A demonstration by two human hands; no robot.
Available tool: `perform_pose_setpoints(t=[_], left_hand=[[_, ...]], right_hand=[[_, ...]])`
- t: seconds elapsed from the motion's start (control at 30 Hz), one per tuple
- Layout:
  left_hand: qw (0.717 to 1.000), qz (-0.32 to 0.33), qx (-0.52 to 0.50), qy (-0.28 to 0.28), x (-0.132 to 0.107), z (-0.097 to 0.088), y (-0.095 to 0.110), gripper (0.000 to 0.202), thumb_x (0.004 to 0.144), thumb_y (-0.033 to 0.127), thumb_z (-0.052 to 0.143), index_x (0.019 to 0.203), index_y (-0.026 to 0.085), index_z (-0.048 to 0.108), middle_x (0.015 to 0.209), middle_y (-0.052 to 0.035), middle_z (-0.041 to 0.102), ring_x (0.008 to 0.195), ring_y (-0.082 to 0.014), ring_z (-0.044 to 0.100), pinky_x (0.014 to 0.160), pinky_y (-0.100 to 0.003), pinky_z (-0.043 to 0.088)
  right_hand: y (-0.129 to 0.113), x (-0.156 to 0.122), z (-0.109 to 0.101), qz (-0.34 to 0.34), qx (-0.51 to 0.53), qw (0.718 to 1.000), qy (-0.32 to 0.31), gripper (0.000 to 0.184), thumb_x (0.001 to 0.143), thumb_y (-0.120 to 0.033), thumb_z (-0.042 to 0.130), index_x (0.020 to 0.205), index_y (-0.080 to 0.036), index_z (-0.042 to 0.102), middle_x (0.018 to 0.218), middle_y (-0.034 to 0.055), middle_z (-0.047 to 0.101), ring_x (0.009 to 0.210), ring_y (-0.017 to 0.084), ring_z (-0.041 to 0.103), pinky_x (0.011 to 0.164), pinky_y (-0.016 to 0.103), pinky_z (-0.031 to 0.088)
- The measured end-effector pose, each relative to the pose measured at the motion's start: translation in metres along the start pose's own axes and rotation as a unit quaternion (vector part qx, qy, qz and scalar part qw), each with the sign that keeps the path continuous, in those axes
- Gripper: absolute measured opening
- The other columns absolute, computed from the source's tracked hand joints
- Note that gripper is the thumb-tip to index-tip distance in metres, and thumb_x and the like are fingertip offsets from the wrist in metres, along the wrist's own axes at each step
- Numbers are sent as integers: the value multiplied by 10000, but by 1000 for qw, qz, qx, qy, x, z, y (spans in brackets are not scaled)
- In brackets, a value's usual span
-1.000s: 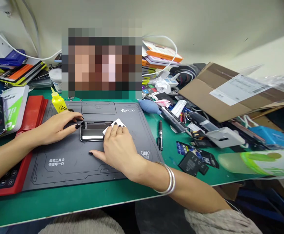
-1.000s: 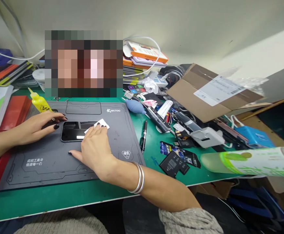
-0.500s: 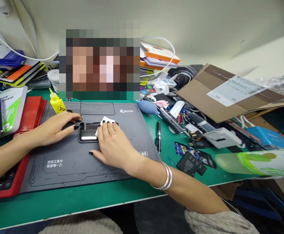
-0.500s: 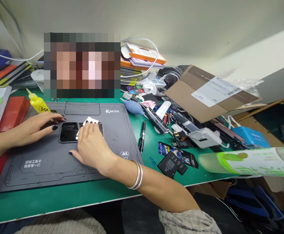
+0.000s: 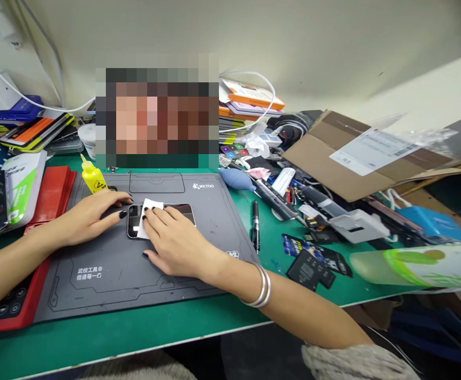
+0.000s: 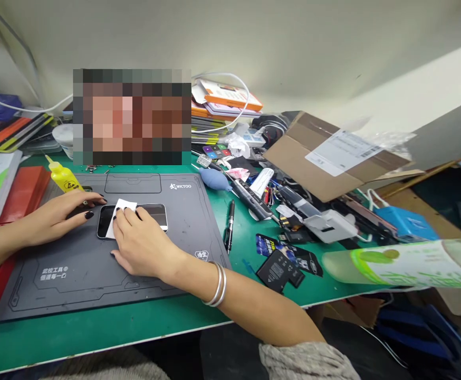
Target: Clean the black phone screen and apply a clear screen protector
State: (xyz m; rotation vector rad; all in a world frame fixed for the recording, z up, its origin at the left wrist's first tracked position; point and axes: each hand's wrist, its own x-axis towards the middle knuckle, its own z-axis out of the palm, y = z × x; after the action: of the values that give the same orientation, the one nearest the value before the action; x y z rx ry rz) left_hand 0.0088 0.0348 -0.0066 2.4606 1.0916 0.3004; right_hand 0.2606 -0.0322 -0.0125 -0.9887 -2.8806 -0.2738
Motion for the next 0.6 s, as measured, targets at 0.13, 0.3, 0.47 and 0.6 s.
perform_pose_setpoints(t=[0.13,0.3,0.47,0.6], left_hand=[[1000,1,3,-6,0,0,1,485,965,495,396,1326,194,514,1300,-144,636,1189,-311,591,1051,-510,465],[1000,5,3,-9,1,-1,3,484,966,490,384,1313,179,514,1305,-151,628,1201,-314,580,1061,-510,452],[1000,5,2,-11,1,-1,5,477,970,495,383,1308,187,520,1305,-143,632,1201,-308,580,1062,-495,453],[1000,7,6,-9,1,-1,6,465,975,495,373,1303,201,522,1308,-136,631,1202,-302,580,1059,-489,458]], right_hand=[[9,1,-3,-26,25,999,-15,555,982,-478,521,1258,-6,618,1349,225,609,1222,341,549,1073,470,408],[33,-2,-12,4,63,997,-51,457,955,-421,599,1182,-32,679,1376,217,615,1243,318,572,1085,441,411],[40,-3,-18,39,46,994,-93,315,1016,-242,469,1039,-68,730,1160,174,720,1022,262,659,966,412,453],[30,-4,-19,9,51,996,-79,259,1001,-139,476,1006,-86,729,1094,153,731,990,235,653,908,384,449]])
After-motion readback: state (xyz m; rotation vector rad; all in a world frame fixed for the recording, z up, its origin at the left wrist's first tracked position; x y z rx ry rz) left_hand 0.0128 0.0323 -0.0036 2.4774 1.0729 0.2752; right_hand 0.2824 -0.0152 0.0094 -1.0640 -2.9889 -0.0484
